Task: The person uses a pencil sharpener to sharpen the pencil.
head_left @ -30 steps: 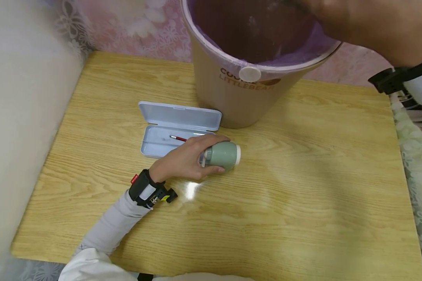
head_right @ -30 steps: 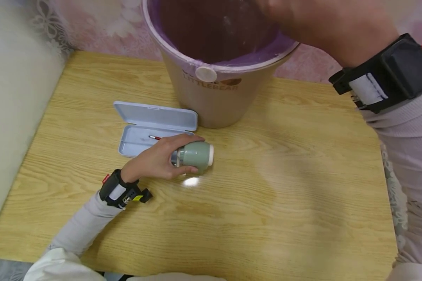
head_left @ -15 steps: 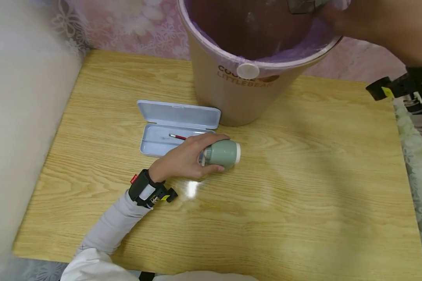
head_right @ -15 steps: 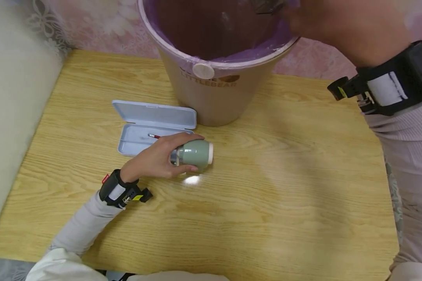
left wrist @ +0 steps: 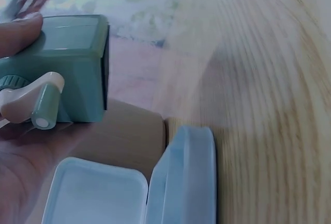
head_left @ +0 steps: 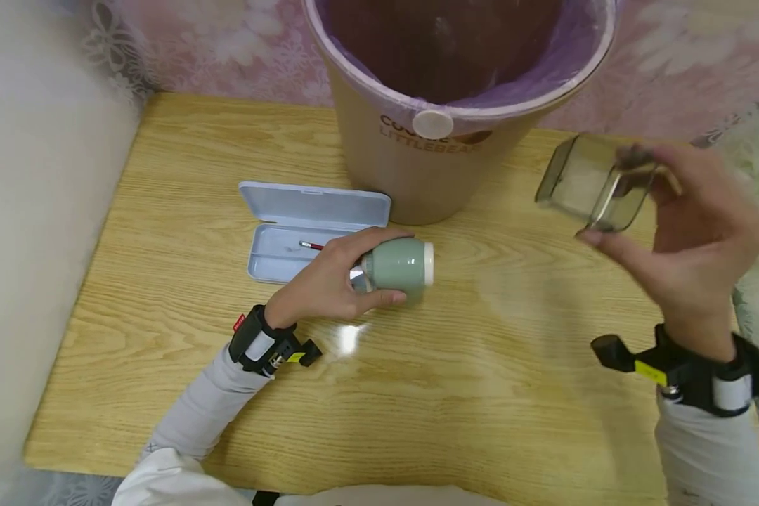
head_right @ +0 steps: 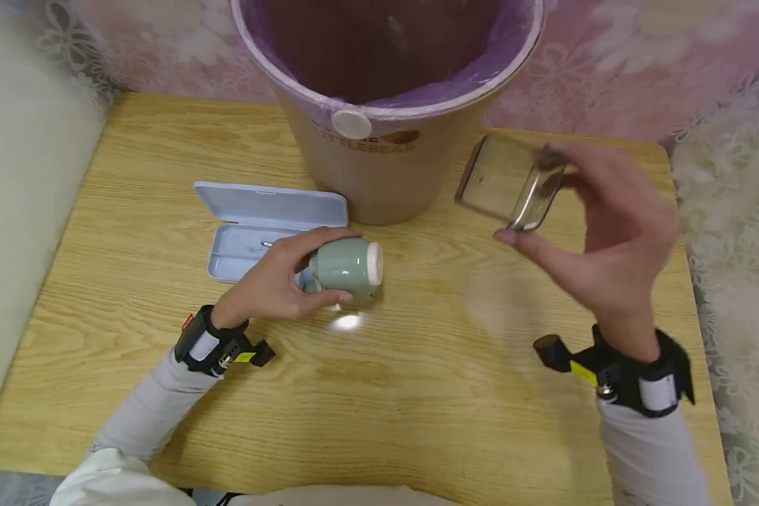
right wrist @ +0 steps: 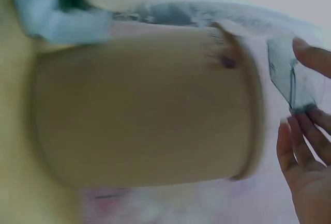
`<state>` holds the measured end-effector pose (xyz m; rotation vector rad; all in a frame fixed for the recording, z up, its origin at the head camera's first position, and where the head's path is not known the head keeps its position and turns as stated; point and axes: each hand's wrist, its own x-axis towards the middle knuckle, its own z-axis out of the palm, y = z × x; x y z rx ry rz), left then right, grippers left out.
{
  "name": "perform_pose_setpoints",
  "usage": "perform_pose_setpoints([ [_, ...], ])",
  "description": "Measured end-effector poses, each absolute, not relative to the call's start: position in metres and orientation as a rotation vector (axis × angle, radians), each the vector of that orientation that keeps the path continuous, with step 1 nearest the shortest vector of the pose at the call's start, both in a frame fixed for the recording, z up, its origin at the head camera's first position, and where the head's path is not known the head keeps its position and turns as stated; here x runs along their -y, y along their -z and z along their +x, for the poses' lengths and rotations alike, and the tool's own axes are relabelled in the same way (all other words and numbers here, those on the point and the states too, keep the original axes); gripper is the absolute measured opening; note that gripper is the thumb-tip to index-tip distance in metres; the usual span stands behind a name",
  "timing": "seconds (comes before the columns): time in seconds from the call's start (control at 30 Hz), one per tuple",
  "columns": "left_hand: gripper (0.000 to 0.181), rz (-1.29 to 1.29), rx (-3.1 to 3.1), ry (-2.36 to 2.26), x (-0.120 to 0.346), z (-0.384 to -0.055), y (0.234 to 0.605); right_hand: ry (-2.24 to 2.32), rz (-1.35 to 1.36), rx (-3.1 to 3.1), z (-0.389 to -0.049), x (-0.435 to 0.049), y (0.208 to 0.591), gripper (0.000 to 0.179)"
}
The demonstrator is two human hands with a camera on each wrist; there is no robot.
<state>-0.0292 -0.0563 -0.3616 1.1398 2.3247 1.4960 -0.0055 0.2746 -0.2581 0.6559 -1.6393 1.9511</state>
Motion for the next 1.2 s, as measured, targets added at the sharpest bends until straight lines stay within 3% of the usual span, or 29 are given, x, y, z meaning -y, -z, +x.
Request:
perform_pose_setpoints([
  [0.2, 0.075, 1.137, -2.111, -1.747, 0.045, -0.028, 0.361, -1.993, 0.725, 1.873, 0.031, -0.263, 0.336, 0.065],
  [0.37, 0.077, 1.159, -2.042, -1.78, 0.04, -0.028, 0.359, -1.945, 0.688, 2.135, 0.036, -0.26, 0.37, 0.066],
  [0.83, 0.076, 1.254, -2.247, -1.463, 0.027, -0.026, 0.359, -1.791, 0.623, 2.436, 0.037, -0.257, 0.378, 0.075],
  [1.2, 0.072, 1.307, -2.313, -1.308, -0.004, -0.023, 0.365, -1.695, 0.55, 2.557, 0.033, -0.247, 0.39, 0.06],
])
